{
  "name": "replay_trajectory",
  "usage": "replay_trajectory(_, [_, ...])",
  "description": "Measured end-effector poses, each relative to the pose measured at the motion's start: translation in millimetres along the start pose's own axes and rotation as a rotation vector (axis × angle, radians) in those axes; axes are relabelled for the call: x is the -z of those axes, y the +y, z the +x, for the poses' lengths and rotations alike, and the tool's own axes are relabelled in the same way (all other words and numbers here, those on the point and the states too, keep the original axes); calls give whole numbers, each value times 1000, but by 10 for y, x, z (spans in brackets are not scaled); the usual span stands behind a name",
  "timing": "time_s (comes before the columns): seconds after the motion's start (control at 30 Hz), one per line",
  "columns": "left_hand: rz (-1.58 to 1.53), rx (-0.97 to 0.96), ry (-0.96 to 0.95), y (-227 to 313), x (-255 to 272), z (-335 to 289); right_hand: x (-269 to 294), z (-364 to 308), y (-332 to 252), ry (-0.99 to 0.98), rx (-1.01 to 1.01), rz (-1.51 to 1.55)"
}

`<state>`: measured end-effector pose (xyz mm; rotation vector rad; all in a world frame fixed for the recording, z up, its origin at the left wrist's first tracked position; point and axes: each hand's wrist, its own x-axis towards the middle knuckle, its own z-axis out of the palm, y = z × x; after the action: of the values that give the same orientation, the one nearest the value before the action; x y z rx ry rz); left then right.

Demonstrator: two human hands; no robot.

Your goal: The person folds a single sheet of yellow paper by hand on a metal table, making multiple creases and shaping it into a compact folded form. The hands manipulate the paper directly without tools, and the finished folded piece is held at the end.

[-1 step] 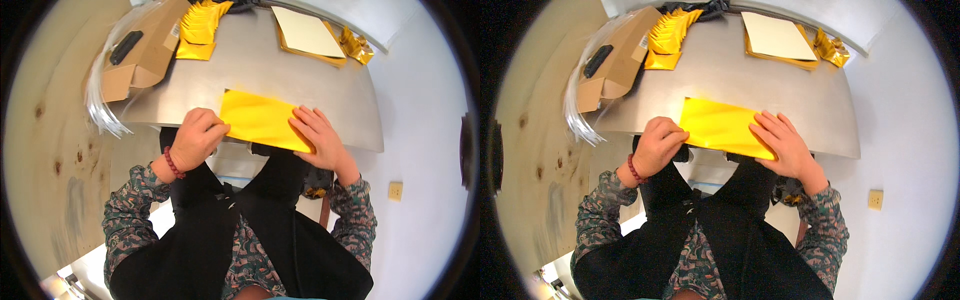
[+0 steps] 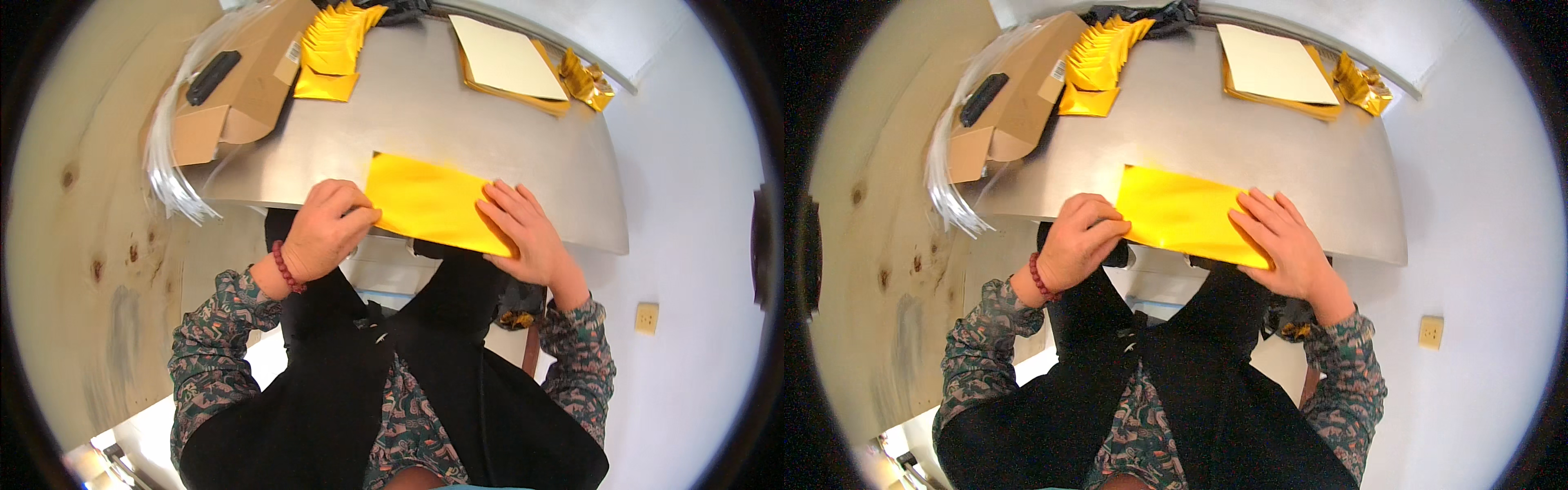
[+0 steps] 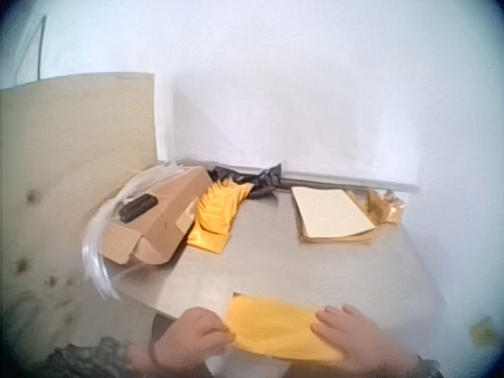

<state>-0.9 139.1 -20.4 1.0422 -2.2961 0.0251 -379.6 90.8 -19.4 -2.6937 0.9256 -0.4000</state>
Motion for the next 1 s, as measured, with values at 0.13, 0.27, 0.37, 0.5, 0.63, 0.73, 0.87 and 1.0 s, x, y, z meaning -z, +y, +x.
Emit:
replay_trajectory(0.13, [-151,20,35,60,126,59,60,-106,-83,58,-15,99])
replay_trajectory(0.27, [-271,124,23,115,265,238,152,-166,11,224,-65,389])
replay_trajectory(0.37, [-476,294,44,-11,294,454,256,-146,121,206,-247,456])
replay_trajectory(0.5, [-861,597,-217,-485,119,802,247,61,404,261,-465,561])
replay_trajectory(0.63, [-749,646,-273,-793,-202,891,80,199,639,367,-597,772])
replay_trajectory(0.73, [-538,540,-215,-820,-338,872,-44,232,732,444,-539,766])
replay_trajectory(0.87, [-255,478,-145,-728,-384,870,-98,220,815,455,-550,708])
replay_trajectory(1.0, [-29,339,-83,-636,-410,863,-71,183,837,433,-569,459])
